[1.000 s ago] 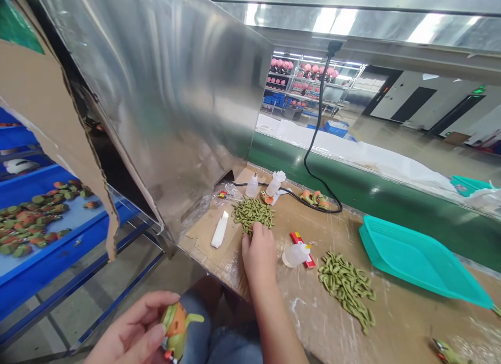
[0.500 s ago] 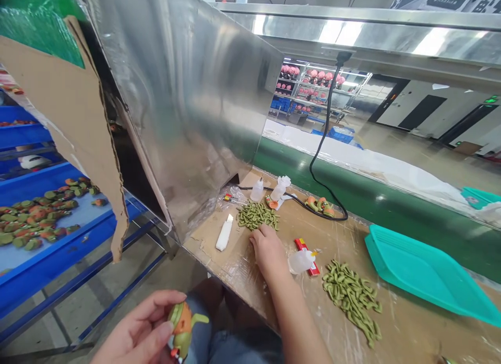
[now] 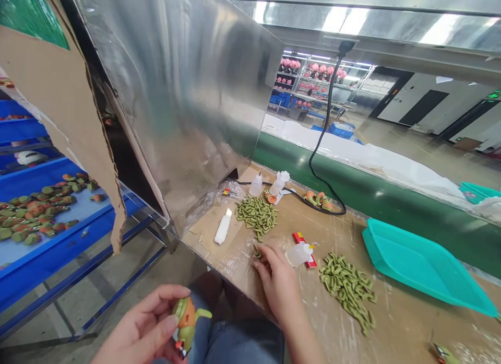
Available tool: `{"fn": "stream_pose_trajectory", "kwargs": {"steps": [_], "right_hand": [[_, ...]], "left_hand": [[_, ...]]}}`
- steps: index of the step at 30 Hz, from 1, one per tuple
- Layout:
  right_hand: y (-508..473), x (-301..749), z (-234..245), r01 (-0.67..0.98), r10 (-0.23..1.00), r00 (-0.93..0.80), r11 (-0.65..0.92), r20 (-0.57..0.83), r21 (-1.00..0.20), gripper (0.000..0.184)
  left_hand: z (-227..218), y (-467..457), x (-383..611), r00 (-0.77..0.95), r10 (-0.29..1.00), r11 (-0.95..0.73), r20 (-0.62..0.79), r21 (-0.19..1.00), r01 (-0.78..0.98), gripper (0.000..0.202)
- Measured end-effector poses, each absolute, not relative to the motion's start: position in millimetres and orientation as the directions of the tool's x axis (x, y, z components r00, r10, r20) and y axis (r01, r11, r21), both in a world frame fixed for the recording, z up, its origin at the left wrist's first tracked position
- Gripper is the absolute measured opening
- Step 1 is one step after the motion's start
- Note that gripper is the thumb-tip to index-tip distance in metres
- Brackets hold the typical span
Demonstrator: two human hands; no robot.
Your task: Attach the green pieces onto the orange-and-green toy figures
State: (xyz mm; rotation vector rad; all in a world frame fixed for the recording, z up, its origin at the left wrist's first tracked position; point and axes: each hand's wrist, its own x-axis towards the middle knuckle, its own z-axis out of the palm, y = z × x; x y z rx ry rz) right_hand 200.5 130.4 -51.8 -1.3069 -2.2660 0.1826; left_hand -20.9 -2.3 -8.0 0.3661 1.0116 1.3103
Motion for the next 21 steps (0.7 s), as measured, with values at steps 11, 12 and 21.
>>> {"fn": "stream_pose_trajectory", "kwargs": {"steps": [11,12,21], "right_hand": [[143.7,206.9,-53.4,0.719,0.783,-0.476,0.609,0.401,-0.335,0.009],[142.6,206.2,-55.2,0.716,0.774,-0.480,0.618,0.413,-0.326,0.010],[133.4,201.1,-71.7,0.729,0.749,-0.482,0.630,0.455,-0.266,0.020]], "left_hand": [[-5.6,-4.8,-18.8,-0.058,0.928,0.252,-0.368,0.734,-0.631,0.032],[-5.4,-4.9,-18.9,-0.058,0.929,0.248,-0.365,0.733,-0.633,0.032],[-7.9,-6.0,-14.2,-0.026,0.935,0.261,-0.354,0.737,-0.623,0.029]]}}
